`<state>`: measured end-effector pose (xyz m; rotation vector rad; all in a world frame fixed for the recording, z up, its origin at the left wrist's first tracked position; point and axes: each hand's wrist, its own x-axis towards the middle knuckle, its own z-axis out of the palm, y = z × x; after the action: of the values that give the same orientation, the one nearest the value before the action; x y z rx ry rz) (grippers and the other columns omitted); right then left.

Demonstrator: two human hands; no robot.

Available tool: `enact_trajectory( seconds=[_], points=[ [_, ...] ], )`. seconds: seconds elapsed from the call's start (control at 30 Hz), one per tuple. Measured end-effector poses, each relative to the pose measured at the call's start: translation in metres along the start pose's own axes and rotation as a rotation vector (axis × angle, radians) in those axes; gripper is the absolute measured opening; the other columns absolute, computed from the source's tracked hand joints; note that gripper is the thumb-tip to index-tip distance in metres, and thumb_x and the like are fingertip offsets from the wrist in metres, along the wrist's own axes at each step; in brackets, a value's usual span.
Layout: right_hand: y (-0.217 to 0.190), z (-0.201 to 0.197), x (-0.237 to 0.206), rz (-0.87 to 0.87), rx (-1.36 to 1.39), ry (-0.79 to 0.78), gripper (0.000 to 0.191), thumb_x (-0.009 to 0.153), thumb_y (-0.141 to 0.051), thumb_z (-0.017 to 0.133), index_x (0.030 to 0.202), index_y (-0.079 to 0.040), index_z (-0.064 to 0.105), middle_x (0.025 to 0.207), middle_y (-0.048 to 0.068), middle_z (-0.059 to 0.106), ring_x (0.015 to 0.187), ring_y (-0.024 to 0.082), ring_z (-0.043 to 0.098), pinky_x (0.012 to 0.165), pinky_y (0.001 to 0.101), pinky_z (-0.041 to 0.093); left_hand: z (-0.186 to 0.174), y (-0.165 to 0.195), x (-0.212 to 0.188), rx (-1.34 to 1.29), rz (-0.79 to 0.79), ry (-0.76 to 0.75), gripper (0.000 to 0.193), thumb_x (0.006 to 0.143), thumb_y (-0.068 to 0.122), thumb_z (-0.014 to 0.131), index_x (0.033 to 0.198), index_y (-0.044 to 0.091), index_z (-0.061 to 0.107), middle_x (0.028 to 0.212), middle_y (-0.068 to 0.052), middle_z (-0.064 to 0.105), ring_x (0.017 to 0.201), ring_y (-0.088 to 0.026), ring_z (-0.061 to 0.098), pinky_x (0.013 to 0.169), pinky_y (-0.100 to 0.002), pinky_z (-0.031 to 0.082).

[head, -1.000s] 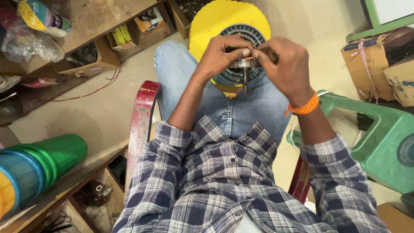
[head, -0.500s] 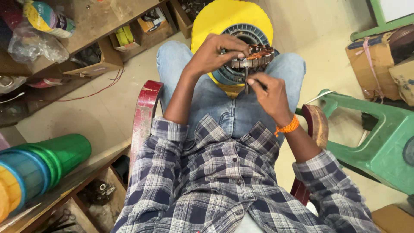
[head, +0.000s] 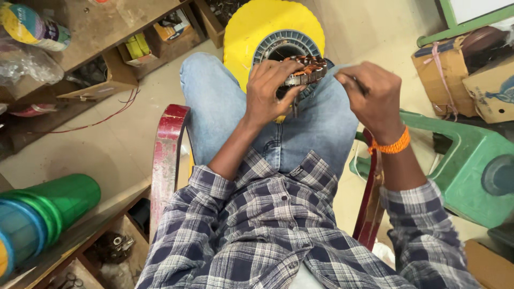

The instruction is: The person sits on a chair with an electric motor armature resting on their lap and uses a screwdriver-like tool to pry and adjust the copper windings, turning the armature as they work. They briefly reach toward a workbench and pick up a pen-like tool before resuming work on the windings.

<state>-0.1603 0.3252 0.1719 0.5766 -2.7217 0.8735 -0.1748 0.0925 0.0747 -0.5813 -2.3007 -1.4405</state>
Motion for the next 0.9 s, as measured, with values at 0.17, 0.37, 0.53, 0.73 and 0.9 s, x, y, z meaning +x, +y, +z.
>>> enact_trajectory(
  seconds=[0.17, 0.37, 0.53, 0.73, 0.9],
  points=[
    [0.002, 0.017, 0.036, -0.168, 0.013, -0.028, 0.003, 0.103, -0.003, 0.075, 0.101, -0.002, 0.073, 0.092, 0.010, 0.073, 0.082, 0.026, 0.070, 0.073, 0.0354, 0.054, 0.002, 0.006, -0.002, 0.034, 0.011, 0.012, 0.049, 0.085, 0.022, 0.085, 0.128, 0.009, 0.067, 0.126, -0.008, 0.070, 0.113, -0.027, 0.064, 0.096, -0.039, 0.046],
    [0.005, 0.044, 0.063, -0.108, 0.000, -0.033, 0.010, 0.099, -0.013, 0.084, 0.098, -0.005, 0.077, 0.086, 0.011, 0.072, 0.071, 0.025, 0.068, 0.065, 0.0346, 0.051, -0.008, 0.017, 0.001, 0.015, -0.029, 0.002, 0.048, 0.086, 0.026, 0.083, 0.127, 0.008, 0.068, 0.123, -0.009, 0.072, 0.113, -0.028, 0.065, 0.098, -0.040, 0.046],
    [0.002, 0.055, 0.068, -0.071, 0.011, -0.019, 0.014, 0.097, -0.014, 0.087, 0.098, -0.004, 0.077, 0.078, 0.010, 0.067, 0.064, 0.025, 0.062, 0.060, 0.0353, 0.046, -0.001, 0.007, 0.025, -0.121, -0.467, -0.093, 0.041, 0.086, 0.030, 0.080, 0.121, 0.011, 0.075, 0.099, -0.008, 0.078, 0.091, -0.025, 0.072, 0.085, -0.037, 0.055],
    [-0.017, 0.050, 0.061, -0.074, 0.016, 0.018, 0.015, 0.096, -0.010, 0.085, 0.097, -0.003, 0.072, 0.080, 0.011, 0.064, 0.066, 0.023, 0.061, 0.061, 0.0349, 0.046, 0.002, -0.033, 0.047, -0.747, -0.381, -0.267, 0.017, 0.091, 0.007, 0.075, 0.107, 0.001, 0.078, 0.100, -0.006, 0.077, 0.094, -0.013, 0.070, 0.087, -0.029, 0.057],
    [-0.053, 0.045, 0.023, 0.070, 0.117, -0.004, 0.009, 0.099, -0.006, 0.078, 0.103, -0.001, 0.072, 0.078, 0.011, 0.065, 0.061, 0.017, 0.059, 0.058, 0.0319, 0.045, -0.026, -0.040, 0.044, -0.663, -0.405, -0.356, 0.009, 0.090, 0.006, 0.075, 0.098, 0.004, 0.079, 0.089, -0.003, 0.078, 0.085, -0.009, 0.071, 0.079, -0.026, 0.057]
  ],
)
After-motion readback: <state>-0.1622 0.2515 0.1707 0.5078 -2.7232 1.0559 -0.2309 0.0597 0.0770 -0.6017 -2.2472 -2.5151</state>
